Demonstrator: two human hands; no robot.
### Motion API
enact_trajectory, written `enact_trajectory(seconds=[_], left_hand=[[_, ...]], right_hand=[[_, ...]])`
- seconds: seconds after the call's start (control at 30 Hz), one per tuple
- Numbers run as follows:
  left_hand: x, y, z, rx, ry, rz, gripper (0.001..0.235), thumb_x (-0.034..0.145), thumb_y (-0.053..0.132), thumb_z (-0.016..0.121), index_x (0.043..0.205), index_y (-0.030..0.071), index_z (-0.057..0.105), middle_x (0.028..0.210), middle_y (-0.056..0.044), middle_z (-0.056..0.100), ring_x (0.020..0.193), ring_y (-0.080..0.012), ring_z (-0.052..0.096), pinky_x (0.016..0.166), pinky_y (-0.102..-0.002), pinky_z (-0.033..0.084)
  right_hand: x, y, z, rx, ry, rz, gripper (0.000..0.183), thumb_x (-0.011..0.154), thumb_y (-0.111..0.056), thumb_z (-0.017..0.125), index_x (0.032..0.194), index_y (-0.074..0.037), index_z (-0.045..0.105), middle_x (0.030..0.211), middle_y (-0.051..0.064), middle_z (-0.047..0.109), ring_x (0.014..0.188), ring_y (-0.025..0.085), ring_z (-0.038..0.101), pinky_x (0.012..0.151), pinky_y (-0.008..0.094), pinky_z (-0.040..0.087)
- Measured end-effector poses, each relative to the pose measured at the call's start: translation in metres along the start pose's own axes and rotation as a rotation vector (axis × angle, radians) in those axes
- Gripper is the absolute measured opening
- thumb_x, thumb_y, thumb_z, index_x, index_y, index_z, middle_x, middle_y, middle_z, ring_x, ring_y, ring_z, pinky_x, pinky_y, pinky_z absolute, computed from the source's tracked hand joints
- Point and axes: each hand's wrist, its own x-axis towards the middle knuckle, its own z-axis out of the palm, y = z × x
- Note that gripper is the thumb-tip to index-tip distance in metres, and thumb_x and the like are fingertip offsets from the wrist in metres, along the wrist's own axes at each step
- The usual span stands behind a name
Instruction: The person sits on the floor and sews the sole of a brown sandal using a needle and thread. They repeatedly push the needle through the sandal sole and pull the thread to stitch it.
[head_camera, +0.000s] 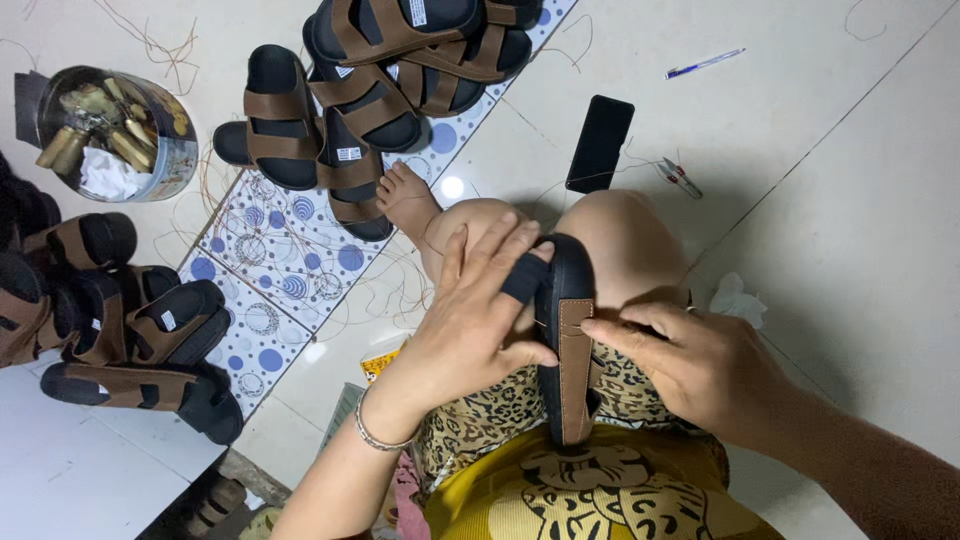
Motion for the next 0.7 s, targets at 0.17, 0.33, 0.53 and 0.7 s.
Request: enact_trajectory(seconds=[0.17,0.33,0.53,0.7], left_hand=[[0.002,-0.009,0.005,0.032,0.053,0.072,0.094,0.087,0.067,0.054,0.153,0.001,0.037,0.159,-0.02,0.043,0.153,-0.0411,0.031,0.124,-0.071,0.008],[0.006,-0.011,0.012,0.019,0.166,0.138,0.076,0.091,0.062,0.049,0.118,-0.006,0.067,0.153,-0.02,0.048,0.148,-0.0416,0.038,0.12,-0.074,0.009],[0.01,-0.011,0.018,0.111,0.282,0.172,0.077,0.095,0.059,0.044,0.12,-0.009,0.069,0.139,-0.025,0.061,0.139,-0.0411,0.051,0.118,-0.071,0.016],[0.0,-0.009,0.036,0.079,0.468,0.188,0.059,0.1,0.054,0.04,0.103,-0.003,0.056,0.11,-0.019,0.062,0.114,-0.0411,0.057,0.112,-0.069,0.033]], right_hand=[[0.003,-0.007,-0.01,-0.142,-0.16,-0.002,0.053,0.087,0.006,0.058,0.134,-0.015,0.069,0.103,0.007,0.063,0.061,0.021,0.06,0.046,0.035,0.051],[0.021,-0.022,-0.015,-0.415,-0.249,-0.097,0.053,0.086,0.0,0.066,0.136,-0.019,0.067,0.096,0.011,0.058,0.042,0.019,0.051,0.036,0.033,0.045],[0.048,-0.027,0.006,-0.575,-0.19,-0.043,0.019,0.096,-0.017,0.067,0.082,-0.019,0.054,0.072,0.004,0.046,0.054,0.023,0.055,0.042,0.04,0.048],[0.028,-0.005,0.0,-0.149,-0.194,0.172,0.031,0.09,-0.024,0.074,0.118,-0.018,0.063,0.091,-0.002,0.074,0.068,0.024,0.071,0.045,0.045,0.05]])
